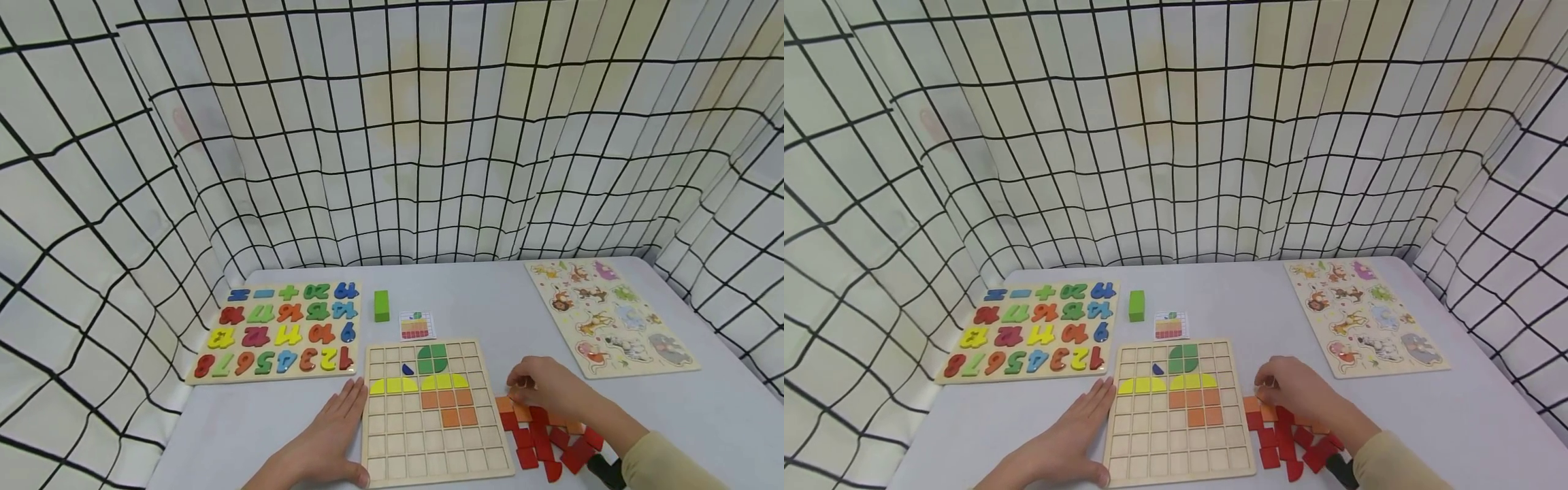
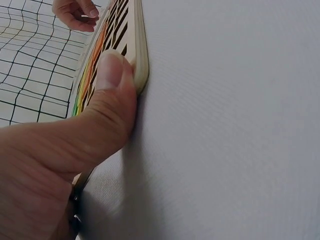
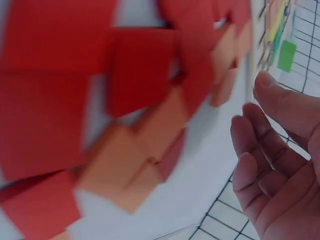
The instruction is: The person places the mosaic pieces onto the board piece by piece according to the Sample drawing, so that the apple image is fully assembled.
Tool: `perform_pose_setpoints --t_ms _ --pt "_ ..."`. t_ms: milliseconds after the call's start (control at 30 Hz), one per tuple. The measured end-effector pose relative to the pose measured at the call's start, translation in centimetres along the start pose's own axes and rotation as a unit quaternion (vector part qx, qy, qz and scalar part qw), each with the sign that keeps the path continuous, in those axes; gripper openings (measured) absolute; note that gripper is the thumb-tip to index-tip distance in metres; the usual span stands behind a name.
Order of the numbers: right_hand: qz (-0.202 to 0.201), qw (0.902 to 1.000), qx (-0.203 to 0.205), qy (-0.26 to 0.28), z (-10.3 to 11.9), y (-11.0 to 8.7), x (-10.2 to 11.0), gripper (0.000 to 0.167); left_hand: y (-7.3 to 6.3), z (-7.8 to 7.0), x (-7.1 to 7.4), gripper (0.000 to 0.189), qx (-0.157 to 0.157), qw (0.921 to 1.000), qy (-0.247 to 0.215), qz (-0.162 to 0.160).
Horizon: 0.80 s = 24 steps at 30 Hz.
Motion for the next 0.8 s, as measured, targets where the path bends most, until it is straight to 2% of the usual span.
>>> perform_pose_setpoints --t_ms 133,267,400,633,800 --pt "-0.005 0.9995 -0.022 -0.022 -1.01 -0.31 -0.52 0.011 -0.16 0.09 0.02 0.134 0.002 1.0000 -0.002 -0.002" --pt "-0.030 0.9974 -0.048 -0.044 -1.01 -0.25 -0.93 0.012 -0.17 0.11 -0.02 0.134 -0.003 1.0000 -0.004 -0.004" --pt "-0.038 0.9956 -0.062 -0.059 -0.93 -0.12 -0.99 0.009 -0.06 0.16 -0.15 0.133 -0.004 1.0000 -0.003 -0.005" --pt "-0.026 0.9940 -0.078 -0.072 -0.97 0.00 -1.00 0.019 0.00 0.18 -0.20 0.134 -0.002 1.0000 0.001 -0.005" --pt "-0.036 0.9942 -0.086 -0.054 -0.93 0.12 -0.95 0.019 -0.14 -0.08 -0.03 0.135 -0.002 1.0000 -0.002 -0.006"
Point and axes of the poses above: each hand's wrist, its own y-axis towards the middle knuckle, its own x-axis out of the back of the hand, z = x × y, the point moved 4 cm from there along y, towards the middle knuckle, and after that the axes turned 4 degrees about -z, right-handed, at the moved point
